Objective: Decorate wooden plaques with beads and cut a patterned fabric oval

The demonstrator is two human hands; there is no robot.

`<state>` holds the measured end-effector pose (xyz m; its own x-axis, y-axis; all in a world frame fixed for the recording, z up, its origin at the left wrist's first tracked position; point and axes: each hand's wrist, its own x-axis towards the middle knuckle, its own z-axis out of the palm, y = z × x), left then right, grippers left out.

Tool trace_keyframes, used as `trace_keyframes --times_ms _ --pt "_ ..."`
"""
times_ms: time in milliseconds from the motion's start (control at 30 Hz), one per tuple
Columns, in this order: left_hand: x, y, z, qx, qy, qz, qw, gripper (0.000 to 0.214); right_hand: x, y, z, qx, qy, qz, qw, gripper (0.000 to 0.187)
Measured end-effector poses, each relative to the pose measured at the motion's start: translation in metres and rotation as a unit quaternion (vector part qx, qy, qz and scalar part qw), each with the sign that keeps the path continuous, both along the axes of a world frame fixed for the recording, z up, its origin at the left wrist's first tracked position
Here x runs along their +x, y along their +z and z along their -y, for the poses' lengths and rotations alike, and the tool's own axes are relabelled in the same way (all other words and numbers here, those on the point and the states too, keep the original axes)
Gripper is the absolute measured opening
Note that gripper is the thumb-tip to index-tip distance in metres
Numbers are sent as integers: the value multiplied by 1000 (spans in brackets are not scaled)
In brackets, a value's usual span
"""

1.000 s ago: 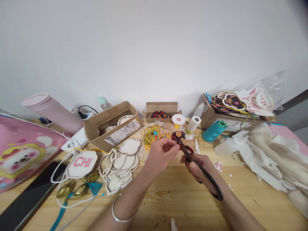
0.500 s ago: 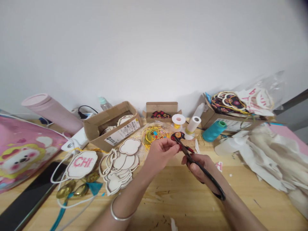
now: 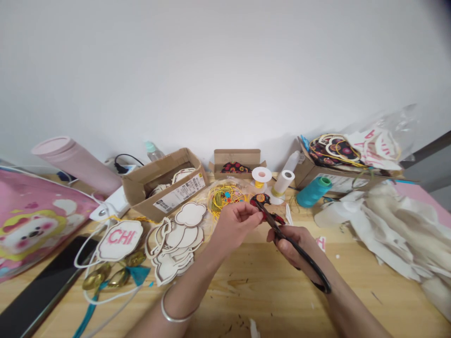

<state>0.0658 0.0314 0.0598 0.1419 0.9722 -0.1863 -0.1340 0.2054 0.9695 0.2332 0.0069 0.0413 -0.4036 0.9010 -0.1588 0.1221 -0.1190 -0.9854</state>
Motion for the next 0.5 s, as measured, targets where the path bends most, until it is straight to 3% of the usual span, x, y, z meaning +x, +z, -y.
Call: trace_keyframes --times_ms 500 --pt "-5 3 -2 -8 -31 -32 999 11 3 3 0 4 24 28 999 61"
